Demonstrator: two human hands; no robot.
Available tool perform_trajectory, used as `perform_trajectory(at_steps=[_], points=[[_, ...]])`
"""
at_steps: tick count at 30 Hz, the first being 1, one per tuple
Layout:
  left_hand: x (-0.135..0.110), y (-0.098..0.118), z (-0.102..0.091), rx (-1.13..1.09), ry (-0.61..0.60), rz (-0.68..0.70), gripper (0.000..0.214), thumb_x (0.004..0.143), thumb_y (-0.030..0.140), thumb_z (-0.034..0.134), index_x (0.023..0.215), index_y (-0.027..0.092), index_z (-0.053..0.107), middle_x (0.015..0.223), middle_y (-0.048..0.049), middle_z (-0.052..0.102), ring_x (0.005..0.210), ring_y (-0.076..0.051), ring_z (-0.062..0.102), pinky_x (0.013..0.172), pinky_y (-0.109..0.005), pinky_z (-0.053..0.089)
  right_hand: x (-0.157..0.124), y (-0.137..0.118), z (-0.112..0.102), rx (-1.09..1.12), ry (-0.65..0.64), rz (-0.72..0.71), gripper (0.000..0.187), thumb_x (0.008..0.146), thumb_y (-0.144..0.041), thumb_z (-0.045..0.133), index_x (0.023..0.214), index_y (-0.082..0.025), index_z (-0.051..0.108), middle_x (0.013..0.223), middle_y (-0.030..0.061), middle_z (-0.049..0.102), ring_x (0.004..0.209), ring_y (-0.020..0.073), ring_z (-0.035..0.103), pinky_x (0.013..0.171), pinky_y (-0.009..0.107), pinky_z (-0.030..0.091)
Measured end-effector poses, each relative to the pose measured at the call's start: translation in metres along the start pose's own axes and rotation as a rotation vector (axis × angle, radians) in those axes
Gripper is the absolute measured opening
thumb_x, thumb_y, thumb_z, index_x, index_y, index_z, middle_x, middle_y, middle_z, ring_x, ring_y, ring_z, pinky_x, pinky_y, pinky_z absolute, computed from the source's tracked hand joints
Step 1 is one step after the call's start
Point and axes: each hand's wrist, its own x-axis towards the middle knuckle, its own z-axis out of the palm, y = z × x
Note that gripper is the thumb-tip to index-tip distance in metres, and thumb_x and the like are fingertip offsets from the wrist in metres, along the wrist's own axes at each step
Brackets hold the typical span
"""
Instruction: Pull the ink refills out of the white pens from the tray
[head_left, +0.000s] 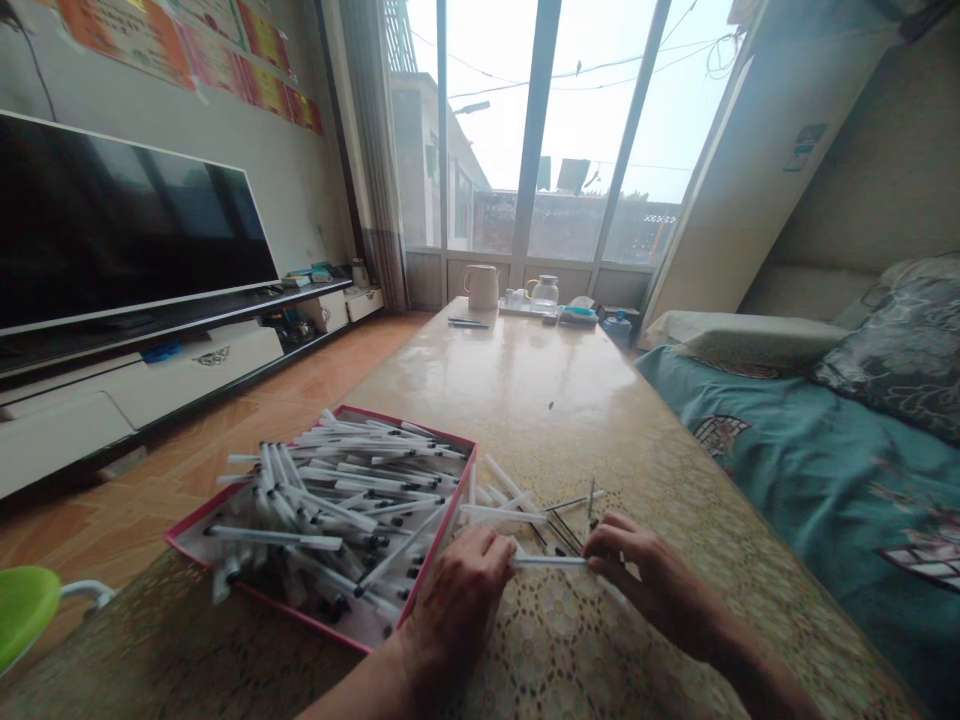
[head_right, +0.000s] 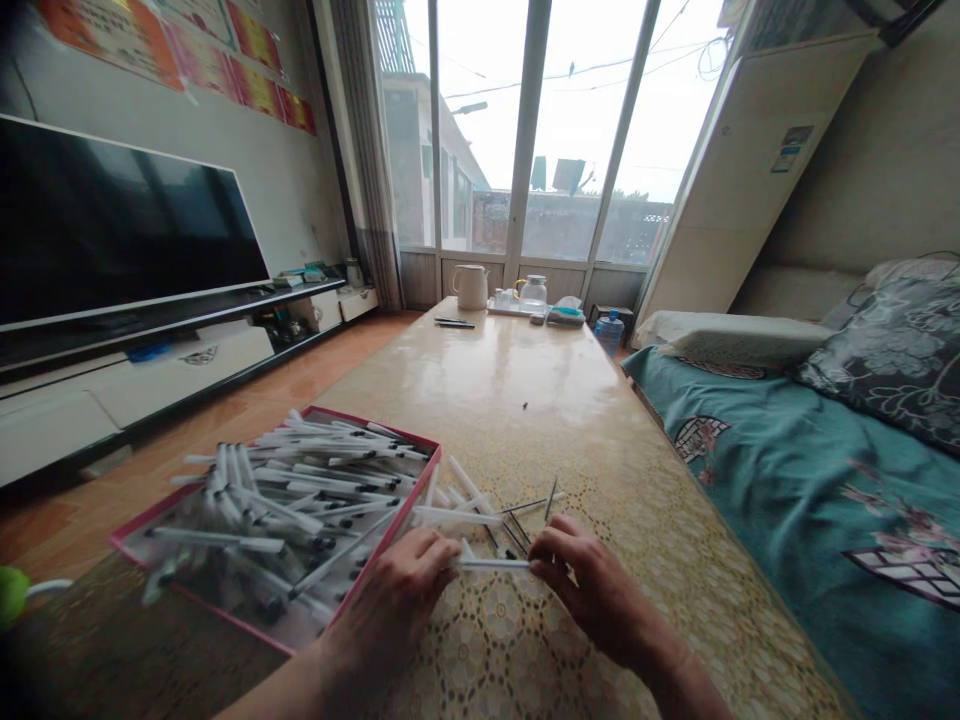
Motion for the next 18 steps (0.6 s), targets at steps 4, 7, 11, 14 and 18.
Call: perform_trajectory(at_steps=[4, 7, 11, 14, 18], points=[[0.001, 0.005, 0.0, 0.053, -0.062, 0.066, 0.018, 0.087, 0.015, 0.042, 0.091, 0.02, 0.058, 0.082, -0.0049, 0.058, 0.076, -0.018, 0.054, 0.066, -0.027, 0.043, 0.0, -0.011, 0.008, -0.091, -0.033, -0.017, 0.022, 0.088, -0.034, 0.046, 0.074, -0.021, 0.058, 0.076, 0.0012, 0.057, 0.072, 0.0158, 0.054, 0.064, 0.026, 0.04], [0.001, 0.007, -0.001, 0.085, -0.076, 0.105, 0.016, 0.088, 0.016, 0.041, 0.093, 0.019, 0.056, 0.081, -0.0047, 0.056, 0.075, -0.018, 0.053, 0.064, -0.026, 0.041, 0.001, -0.021, 0.025, -0.145, -0.059, -0.052, 0.018, 0.087, -0.033, 0.048, 0.075, -0.021, 0.055, 0.075, 0.0004, 0.059, 0.068, 0.0142, 0.054, 0.06, 0.023, 0.038], [0.0, 0.007, -0.004, 0.141, -0.106, 0.156, 0.013, 0.088, 0.018, 0.042, 0.088, 0.019, 0.055, 0.08, -0.0044, 0.057, 0.071, -0.018, 0.053, 0.06, -0.026, 0.038, 0.0, -0.025, 0.04, -0.16, -0.089, -0.071, 0.028, 0.092, -0.032, 0.039, 0.069, -0.02, 0.049, 0.065, -0.0018, 0.058, 0.056, 0.0106, 0.051, 0.051, 0.02, 0.032], [-0.003, 0.006, -0.006, 0.164, -0.125, 0.166, 0.015, 0.089, 0.023, 0.041, 0.079, 0.019, 0.052, 0.074, -0.0031, 0.058, 0.064, -0.017, 0.052, 0.055, -0.027, 0.032, -0.001, -0.022, 0.043, -0.201, -0.089, -0.095, 0.033, 0.094, -0.035, 0.033, 0.067, -0.02, 0.047, 0.058, -0.0028, 0.057, 0.05, 0.0095, 0.049, 0.047, 0.021, 0.027], [-0.004, 0.012, -0.008, 0.008, -0.132, 0.038, 0.027, 0.092, 0.027, 0.033, 0.07, 0.02, 0.048, 0.065, -0.0004, 0.056, 0.055, -0.014, 0.05, 0.051, -0.026, 0.027, -0.001, -0.02, 0.048, -0.329, -0.032, -0.156, 0.034, 0.093, -0.038, 0.035, 0.067, -0.02, 0.049, 0.055, -0.0024, 0.058, 0.044, 0.0094, 0.049, 0.044, 0.024, 0.021]])
